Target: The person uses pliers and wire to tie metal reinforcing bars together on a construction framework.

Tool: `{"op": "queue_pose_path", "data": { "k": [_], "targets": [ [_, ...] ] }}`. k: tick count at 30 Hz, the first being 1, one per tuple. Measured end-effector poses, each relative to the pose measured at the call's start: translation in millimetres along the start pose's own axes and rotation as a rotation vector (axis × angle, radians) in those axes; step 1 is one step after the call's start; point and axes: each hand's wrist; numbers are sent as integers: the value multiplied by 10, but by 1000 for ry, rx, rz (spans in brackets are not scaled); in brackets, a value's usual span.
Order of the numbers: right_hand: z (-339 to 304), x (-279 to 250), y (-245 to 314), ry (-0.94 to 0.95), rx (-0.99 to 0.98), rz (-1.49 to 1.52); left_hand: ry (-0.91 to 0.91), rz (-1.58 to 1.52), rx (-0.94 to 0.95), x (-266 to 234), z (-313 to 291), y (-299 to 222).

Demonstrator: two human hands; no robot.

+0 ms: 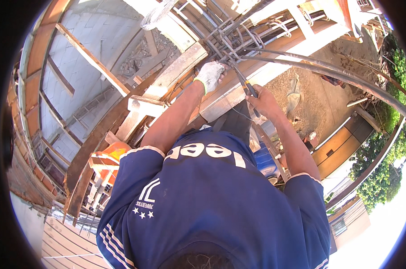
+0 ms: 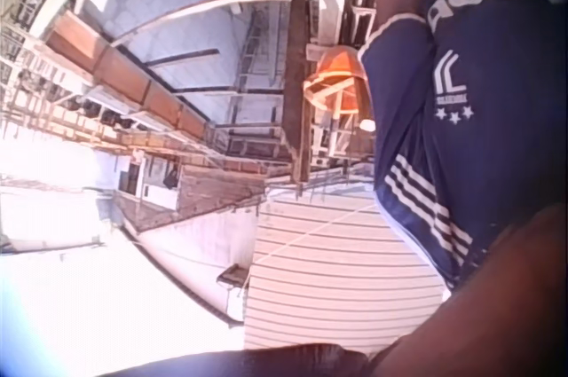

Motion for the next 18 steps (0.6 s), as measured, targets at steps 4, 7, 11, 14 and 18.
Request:
{"op": "queue_pose_path", "data": {
  "k": [4,7,11,14,18],
  "targets": [
    [98,-121,230,190,182,142,33,-9,44,-83,55,112],
    [263,-242,184,248,127,90,80,123,84,-79,-1,53],
    [433,-375,108,318,34,-39,139,264,187,-79,-76,32],
    [439,-378,160,322,37,-121,156,323,338,-177,161,317],
    [99,-231,480,126,83,-294,135,357,220,-100,28,152]
  ]
}}
Point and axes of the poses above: each hand's wrist, its own z-axis towards the middle knuckle, its own x-axis out of the palm, y = z × x, and after that the axes turned 10 degrees about x, right-handed
